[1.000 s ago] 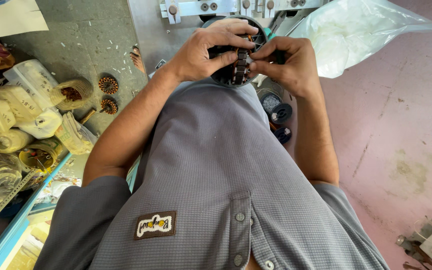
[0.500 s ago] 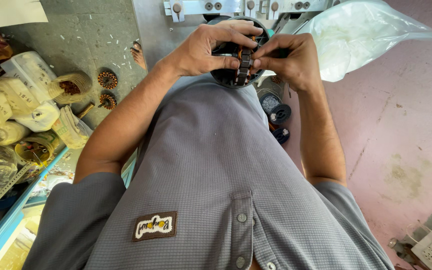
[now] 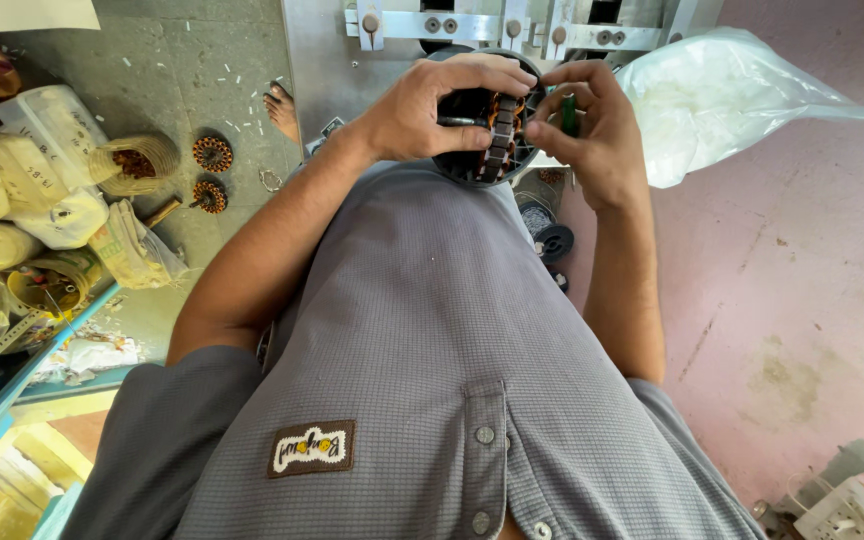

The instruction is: The person assembles a fan motor by inserting wires into the stator and securing them using a small tool.

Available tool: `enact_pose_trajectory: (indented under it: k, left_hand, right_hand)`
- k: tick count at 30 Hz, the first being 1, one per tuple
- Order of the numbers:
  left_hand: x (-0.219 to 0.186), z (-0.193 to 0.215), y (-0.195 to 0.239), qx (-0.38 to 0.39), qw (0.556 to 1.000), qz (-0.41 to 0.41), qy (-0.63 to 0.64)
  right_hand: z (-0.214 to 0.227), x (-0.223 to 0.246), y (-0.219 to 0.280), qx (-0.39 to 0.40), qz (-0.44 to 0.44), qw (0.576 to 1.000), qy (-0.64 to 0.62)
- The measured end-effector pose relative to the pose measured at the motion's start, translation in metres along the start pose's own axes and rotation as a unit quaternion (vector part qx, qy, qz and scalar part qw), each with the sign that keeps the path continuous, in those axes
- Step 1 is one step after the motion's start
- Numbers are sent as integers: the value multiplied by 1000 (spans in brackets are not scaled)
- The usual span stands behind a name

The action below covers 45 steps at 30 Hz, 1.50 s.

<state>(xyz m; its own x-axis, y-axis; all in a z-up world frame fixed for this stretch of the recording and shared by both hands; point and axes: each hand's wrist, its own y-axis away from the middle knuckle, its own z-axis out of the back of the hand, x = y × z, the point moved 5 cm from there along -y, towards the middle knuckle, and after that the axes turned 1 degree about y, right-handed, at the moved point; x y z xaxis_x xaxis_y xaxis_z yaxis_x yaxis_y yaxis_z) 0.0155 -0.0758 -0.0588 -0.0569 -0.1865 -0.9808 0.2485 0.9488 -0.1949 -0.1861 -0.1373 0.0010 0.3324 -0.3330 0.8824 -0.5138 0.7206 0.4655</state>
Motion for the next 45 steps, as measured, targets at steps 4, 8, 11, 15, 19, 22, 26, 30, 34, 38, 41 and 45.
enact_pose_trajectory:
  k: [4,8,11,15,19,22,26,30,34,38,41,45]
  left_hand:
    - [-4,-1,3,14,1000,-3,-15]
    - [-18,-20,-1,28,987,-11,-157]
    - [-19,-30,-4,23,977,25,-208]
    - [-23,-31,0,-14,973,-8,-232]
    - [-32,-36,5,-26,953,-77,-292]
    - [-32,-31,2,-14,959,-76,-272]
    - [-28,-20,1,-4,981,-57,-186]
    - [-19,-2,2,7,996,-37,-86]
    - [-14,0,2,38,998,-22,-52]
    - [-9,-2,-1,55,996,-29,-65]
    - [-6,-4,-3,70,996,-27,-55]
    - [-8,-2,-4,81,994,-26,-67]
  right_hand:
    - [16,-7,13,-88,53,982,-160]
    - [25,-12,28,-186,64,937,-288]
    - [18,-15,39,-233,61,920,-309]
    - [0,-19,51,-265,94,906,-315]
    - [-26,-12,68,-242,205,927,-200]
    - [-42,-6,77,-242,282,924,-93]
    - [-52,0,82,-259,341,901,69]
    - [-56,1,80,-272,372,875,151]
    - [-56,-1,78,-269,392,859,189]
    - [-54,-4,81,-264,387,865,180]
    - [-53,-6,79,-270,385,858,207]
    - [-52,-6,82,-256,390,866,178]
